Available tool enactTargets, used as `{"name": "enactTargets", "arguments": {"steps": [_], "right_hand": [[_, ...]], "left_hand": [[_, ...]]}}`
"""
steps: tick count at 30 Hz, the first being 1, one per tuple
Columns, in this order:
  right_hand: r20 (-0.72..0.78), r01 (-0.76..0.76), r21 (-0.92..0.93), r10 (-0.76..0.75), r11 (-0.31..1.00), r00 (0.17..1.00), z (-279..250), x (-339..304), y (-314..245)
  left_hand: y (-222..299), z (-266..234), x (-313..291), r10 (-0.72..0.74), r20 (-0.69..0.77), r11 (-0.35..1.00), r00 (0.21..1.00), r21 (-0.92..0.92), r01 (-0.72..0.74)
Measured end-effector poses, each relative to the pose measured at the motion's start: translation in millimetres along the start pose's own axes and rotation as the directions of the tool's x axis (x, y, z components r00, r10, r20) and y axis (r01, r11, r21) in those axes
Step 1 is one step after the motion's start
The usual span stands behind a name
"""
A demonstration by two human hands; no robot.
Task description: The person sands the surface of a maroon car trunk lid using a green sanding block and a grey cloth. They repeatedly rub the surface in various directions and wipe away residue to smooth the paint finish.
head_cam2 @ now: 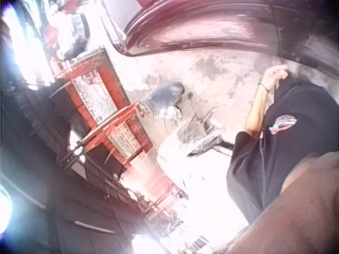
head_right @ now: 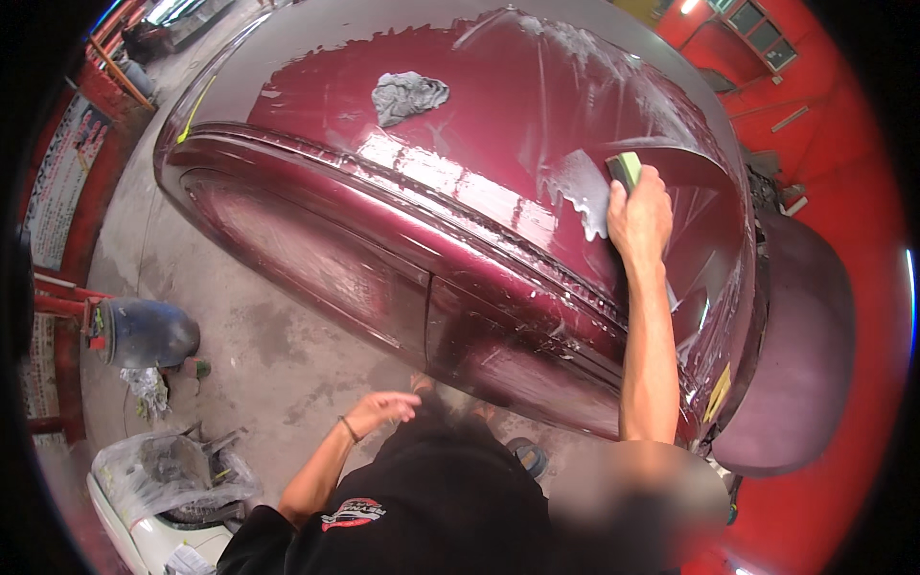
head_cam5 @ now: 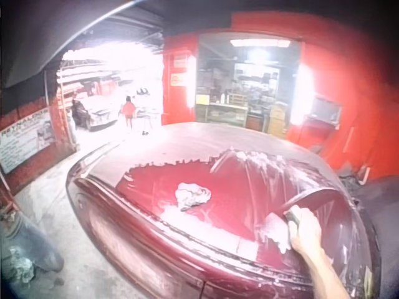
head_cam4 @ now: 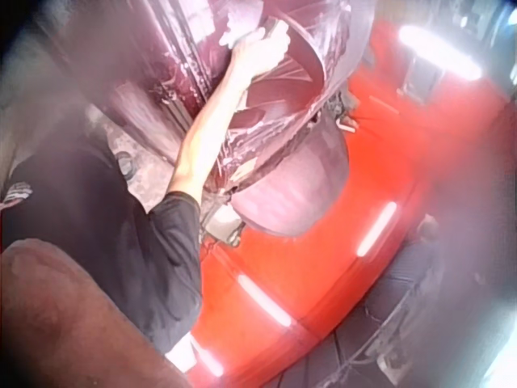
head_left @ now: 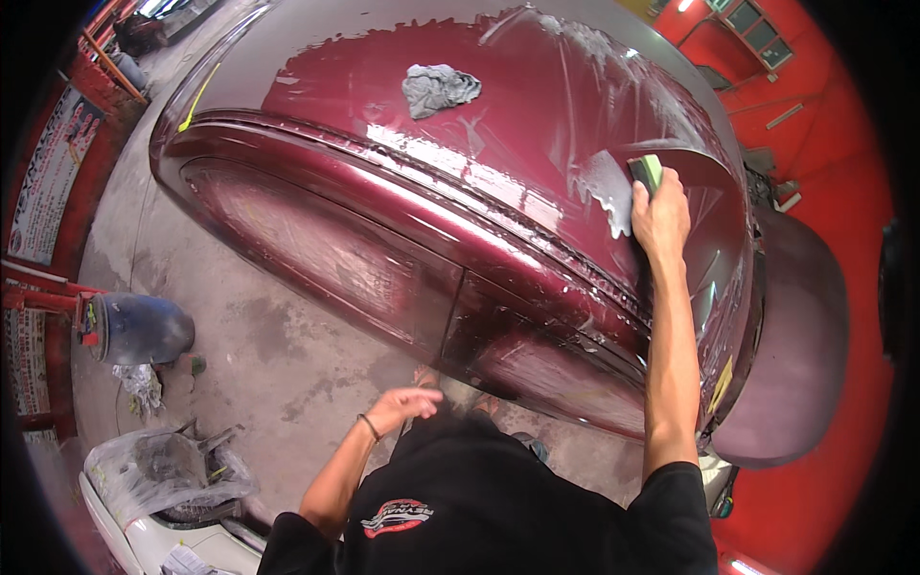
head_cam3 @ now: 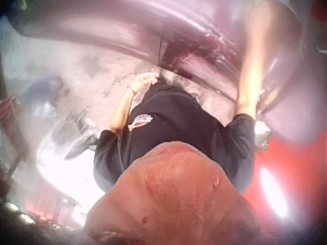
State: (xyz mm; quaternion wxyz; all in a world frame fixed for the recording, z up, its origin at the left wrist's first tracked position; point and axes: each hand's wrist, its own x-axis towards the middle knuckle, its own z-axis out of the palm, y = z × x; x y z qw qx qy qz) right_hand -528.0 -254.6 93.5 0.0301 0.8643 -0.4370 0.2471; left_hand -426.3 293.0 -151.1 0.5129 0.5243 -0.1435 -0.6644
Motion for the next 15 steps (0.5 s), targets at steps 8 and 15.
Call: {"name": "enactTargets", "arguments": {"steps": [8, 15], "right_hand": [[0.084, 0.009, -0.002, -0.009, 1.0, 0.996, -2.7, -2.8, 1.3], [0.071, 0.001, 0.012, -0.002, 1.0, 0.997, -3.8, -2.5, -2.2]], "left_hand": [[-4.7, 44.3, 12.0, 0.166, 0.379, 0.986, 0.91, -0.046, -0.16], [-38.2, 25.5, 76.9, -0.36, 0.357, 0.861, 0.862, 0.483, 0.159]]}}
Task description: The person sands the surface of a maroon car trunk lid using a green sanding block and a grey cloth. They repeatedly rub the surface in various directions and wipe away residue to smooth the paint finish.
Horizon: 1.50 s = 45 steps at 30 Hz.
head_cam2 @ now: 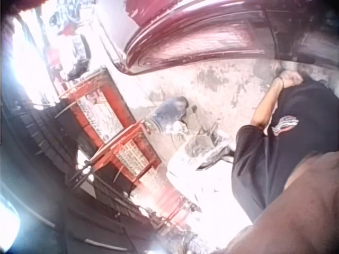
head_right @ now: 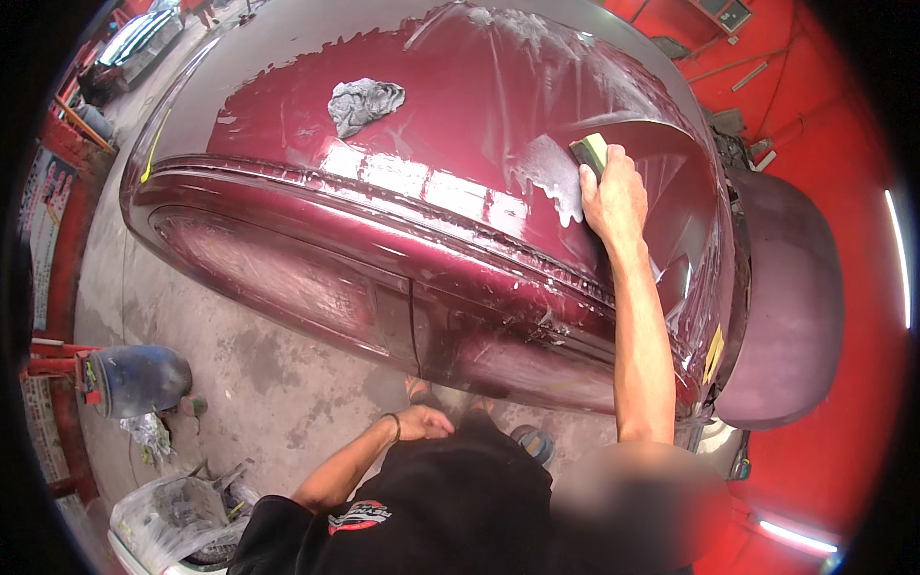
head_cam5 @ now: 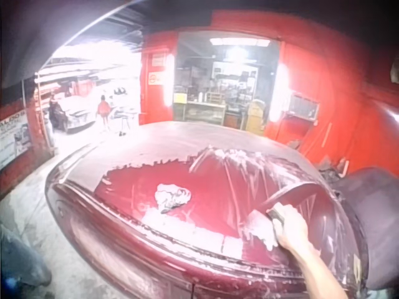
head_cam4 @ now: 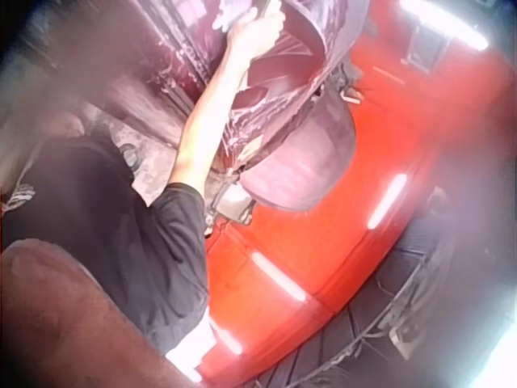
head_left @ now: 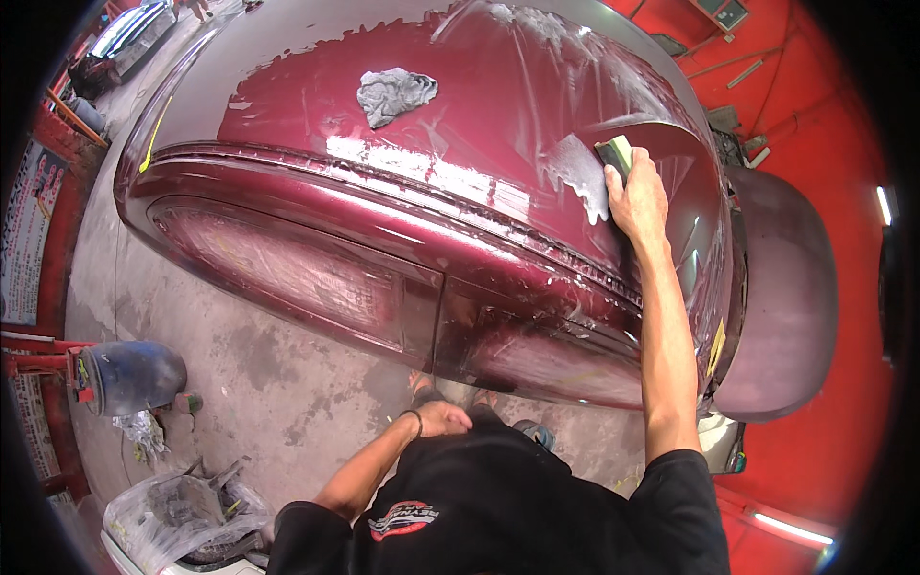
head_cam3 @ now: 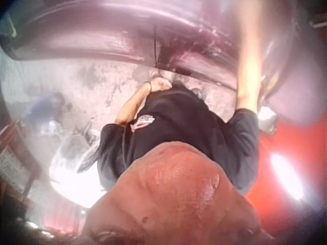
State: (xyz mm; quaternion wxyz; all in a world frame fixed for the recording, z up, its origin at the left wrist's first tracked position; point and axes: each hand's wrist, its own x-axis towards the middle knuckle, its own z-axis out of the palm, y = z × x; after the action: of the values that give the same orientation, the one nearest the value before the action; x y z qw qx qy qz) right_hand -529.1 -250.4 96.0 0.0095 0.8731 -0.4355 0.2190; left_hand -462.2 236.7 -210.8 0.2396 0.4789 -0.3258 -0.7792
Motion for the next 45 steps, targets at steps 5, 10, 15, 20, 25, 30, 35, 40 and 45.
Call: {"name": "enactTargets", "arguments": {"steps": [5, 10, 15, 20, 25, 30, 35, 40, 45], "right_hand": [[0.015, -0.022, -0.031, 0.022, 0.999, 1.0, 1.3, -3.0, 3.4], [0.037, -0.035, -0.03, 0.036, 0.999, 0.999, -1.6, 1.6, -3.0], [0.036, -0.028, -0.044, 0.03, 0.999, 0.999, 0.5, 5.7, -5.8], [-0.015, 0.003, -0.082, -0.004, 0.997, 1.0, 4.7, 3.3, 10.1], [-0.119, 0.088, -0.014, -0.089, 0.996, 0.989, 48.9, -21.2, 1.2], [-0.095, 0.218, -0.07, -0.224, 0.973, 0.97, -11.1, -10.4, -20.6], [0.01, 0.167, -0.071, -0.167, 0.983, 0.986, 0.6, 8.6, -36.2], [-0.044, 0.039, 0.032, -0.038, 0.999, 0.998, 20.6, 8.2, 13.8], [-0.001, 0.1, -0.021, -0.1, 0.995, 0.995, 18.4, 29.4, -19.1]], "left_hand": [[51.3, 6.1, -1.7, 0.288, 0.113, 0.955, 0.951, -0.11, -0.276], [213.9, 5.6, -118.3, 0.736, 0.22, 0.677, 0.641, -0.276, -0.682], [307.8, 47.3, -188.6, 0.932, 0.266, 0.328, 0.247, -0.325, -0.887], [363.1, 48.9, -210.9, 0.796, -0.54, 0.238, 0.274, -0.137, -0.962], [368.7, 18.7, -202.2, 0.831, -0.556, 0.045, -0.009, 0.083, -0.996], [352.6, 21.5, -188.0, 0.8, -0.6, 0.001, -0.016, 0.027, -1.0], [328.4, 25.4, -188.5, 0.747, -0.664, -0.041, -0.011, -0.028, -0.999], [336.1, 84.1, -168.8, 0.827, -0.558, -0.076, -0.071, 0.013, -0.997], [344.7, 104.2, -182.5, 0.855, -0.489, -0.182, -0.171, 0.027, -0.983]]}}
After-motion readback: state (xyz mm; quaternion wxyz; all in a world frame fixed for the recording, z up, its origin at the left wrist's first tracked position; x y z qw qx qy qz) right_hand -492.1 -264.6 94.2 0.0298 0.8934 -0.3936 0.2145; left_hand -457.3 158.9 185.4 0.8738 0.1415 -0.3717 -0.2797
